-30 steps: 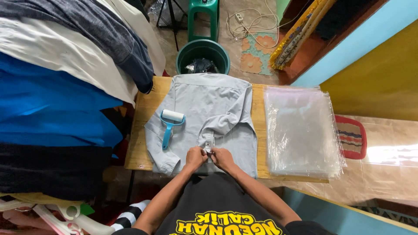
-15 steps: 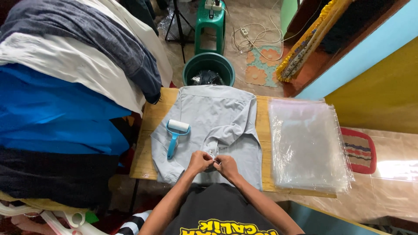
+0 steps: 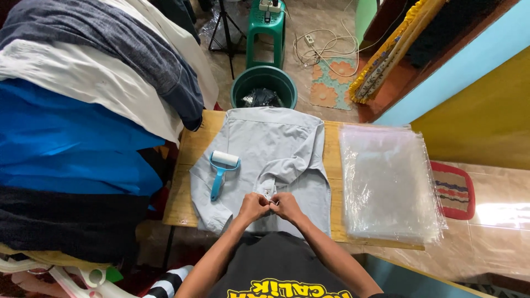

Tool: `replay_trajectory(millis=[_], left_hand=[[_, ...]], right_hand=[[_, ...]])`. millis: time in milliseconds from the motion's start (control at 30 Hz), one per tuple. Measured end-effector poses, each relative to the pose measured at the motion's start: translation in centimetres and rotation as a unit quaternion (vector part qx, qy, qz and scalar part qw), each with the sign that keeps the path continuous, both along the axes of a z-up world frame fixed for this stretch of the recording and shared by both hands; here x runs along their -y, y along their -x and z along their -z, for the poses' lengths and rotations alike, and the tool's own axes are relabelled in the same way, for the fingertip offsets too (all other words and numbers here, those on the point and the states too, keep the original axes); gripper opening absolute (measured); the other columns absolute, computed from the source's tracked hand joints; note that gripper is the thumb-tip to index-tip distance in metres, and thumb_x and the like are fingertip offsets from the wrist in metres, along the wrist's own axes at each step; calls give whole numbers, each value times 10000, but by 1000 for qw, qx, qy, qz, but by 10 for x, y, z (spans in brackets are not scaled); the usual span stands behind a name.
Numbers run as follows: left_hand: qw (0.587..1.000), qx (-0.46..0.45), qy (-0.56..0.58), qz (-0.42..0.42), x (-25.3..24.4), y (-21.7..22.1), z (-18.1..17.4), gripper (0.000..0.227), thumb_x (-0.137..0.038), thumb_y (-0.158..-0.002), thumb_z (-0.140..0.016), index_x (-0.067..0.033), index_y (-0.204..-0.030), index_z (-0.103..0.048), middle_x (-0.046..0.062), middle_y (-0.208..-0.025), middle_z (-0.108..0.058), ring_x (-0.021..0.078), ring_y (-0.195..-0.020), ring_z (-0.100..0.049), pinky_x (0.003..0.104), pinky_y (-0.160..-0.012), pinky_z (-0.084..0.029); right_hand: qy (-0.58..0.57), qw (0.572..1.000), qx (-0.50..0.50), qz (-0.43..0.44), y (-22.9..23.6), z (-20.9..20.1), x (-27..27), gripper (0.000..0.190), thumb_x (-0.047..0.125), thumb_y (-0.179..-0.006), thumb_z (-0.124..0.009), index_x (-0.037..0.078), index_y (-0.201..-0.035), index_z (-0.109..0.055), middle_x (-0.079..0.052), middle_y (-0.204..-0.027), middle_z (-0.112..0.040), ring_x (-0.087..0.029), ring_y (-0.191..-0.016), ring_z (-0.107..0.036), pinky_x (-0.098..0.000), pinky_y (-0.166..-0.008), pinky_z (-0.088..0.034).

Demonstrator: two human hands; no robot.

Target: The person is preparing a shirt for packing by laying it flat on a table, removing lint with a roller, and then folding it neatly.

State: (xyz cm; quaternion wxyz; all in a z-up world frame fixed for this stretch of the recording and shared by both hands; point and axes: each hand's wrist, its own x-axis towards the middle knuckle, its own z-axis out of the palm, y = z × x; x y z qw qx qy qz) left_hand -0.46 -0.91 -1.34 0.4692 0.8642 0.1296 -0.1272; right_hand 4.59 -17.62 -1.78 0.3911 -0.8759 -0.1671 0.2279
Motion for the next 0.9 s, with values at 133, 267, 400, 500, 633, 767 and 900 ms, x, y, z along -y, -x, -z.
replay_trajectory(millis=[133, 267, 400, 500, 633, 767, 900], left_hand=[[1000, -4, 24, -18, -5, -2, 3, 104, -175, -717, -822, -174, -820, -839, 96, -776, -785, 293, -792, -765, 406, -702, -592], [998, 18, 62, -20, -1, 6, -14, 130, -113, -742, -803, -130, -867, -836, 123, -795, -788, 280, -791, -763, 388, -714, -591], [996, 25, 77, -32, 0, 9, -28, 142, -121, -753, -798, -145, -885, -845, 105, -820, -797, 253, -803, -771, 356, -724, -600], [996, 34, 67, -42, -1, 6, -17, 133, -115, -756, -803, -138, -880, -843, 114, -815, -795, 299, -809, -772, 369, -715, -600], [996, 38, 54, -54, 3, 5, -4, 120, -130, -752, -803, -143, -865, -841, 111, -801, -792, 291, -789, -772, 372, -703, -603], [995, 31, 70, -72, 6, 8, -10, 147, -163, -744, -792, -171, -881, -846, 67, -769, -791, 227, -758, -768, 355, -707, -605], [993, 23, 82, -80, 8, 13, -15, 162, -180, -733, -792, -184, -884, -849, 59, -740, -786, 199, -731, -762, 343, -696, -599]], right_hand=[[-19, 1000, -13, -4, -2, -2, 4, 172, 253, -792, -723, 121, -863, -807, -130, -732, -746, -316, -756, -748, -417, -690, -568], [-35, 999, -22, -9, -1, -7, 8, 154, 254, -771, -753, 126, -834, -811, -120, -695, -740, -287, -713, -742, -392, -667, -562], [-44, 998, -43, -7, 0, -22, 8, 184, 235, -763, -757, 93, -864, -815, -133, -695, -746, -306, -733, -745, -397, -698, -568], [-43, 998, -50, 19, 0, 1, 10, 173, 255, -768, -752, 118, -847, -822, -90, -639, -732, -236, -677, -732, -341, -677, -557], [-39, 996, -44, 72, 3, 2, 2, 145, 295, -763, -768, 164, -796, -819, -29, -580, -713, -176, -618, -720, -305, -638, -552], [-25, 995, -66, 68, 2, -7, 3, 151, 241, -781, -724, 134, -817, -824, -45, -562, -707, -196, -613, -725, -300, -645, -546], [-21, 995, -92, 44, 1, 13, 9, 152, 250, -808, -712, 150, -827, -825, -55, -578, -710, -188, -617, -726, -317, -662, -552]])
